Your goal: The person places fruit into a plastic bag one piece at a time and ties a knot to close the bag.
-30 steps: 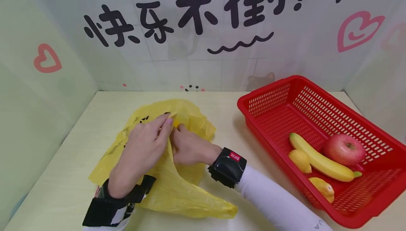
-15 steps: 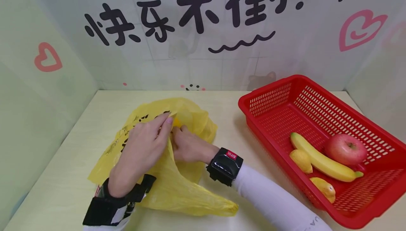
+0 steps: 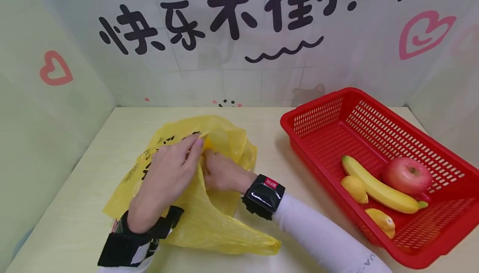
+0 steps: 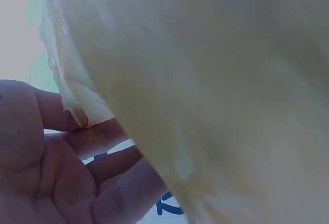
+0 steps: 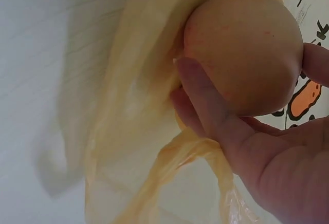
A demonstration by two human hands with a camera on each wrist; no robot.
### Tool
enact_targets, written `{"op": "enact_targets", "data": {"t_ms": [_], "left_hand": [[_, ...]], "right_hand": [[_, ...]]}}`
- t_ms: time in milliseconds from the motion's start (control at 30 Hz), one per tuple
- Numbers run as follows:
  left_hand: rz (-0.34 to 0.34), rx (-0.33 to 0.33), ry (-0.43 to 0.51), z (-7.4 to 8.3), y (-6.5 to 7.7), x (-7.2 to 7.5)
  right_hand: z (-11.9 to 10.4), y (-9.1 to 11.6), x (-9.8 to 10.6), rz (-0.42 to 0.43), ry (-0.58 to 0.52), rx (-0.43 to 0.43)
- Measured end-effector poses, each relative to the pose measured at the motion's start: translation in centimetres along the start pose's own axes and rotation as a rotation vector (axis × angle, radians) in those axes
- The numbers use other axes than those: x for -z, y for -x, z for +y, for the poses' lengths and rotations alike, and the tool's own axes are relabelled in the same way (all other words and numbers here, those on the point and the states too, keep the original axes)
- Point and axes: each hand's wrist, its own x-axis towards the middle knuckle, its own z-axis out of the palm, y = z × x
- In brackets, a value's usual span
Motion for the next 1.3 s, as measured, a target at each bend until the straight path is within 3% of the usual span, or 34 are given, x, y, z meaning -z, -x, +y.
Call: {"op": "enact_targets", "data": {"t_ms": [267, 600, 767, 1033, 1300], "left_hand": [[0.012, -0.022, 0.007, 0.0, -0.1, -0.1], [0.0, -0.009, 0.013, -0.1, -0.3, -0.1], [-0.019, 0.002, 0.01, -0.2, -0.4, 0.0], [-0.061, 0.051, 0.001, -0.1, -0.2, -0.1], [-0.043, 0.042, 0.006, -0.2, -0.2, -0.3]], "right_hand": [[-0.5, 0.4, 0.8, -0.087, 0.071, -0.113], [-2.4, 0.8, 2.6, -0.097, 0.14, -0.193], [-3.5, 1.6, 4.7, -0.074, 0.169, -0.27], [-3.9, 3.3, 7.7, -0.004, 0.213, -0.288], [-3.7, 6.3, 11.5, 0.043, 0.216, -0.348]]}}
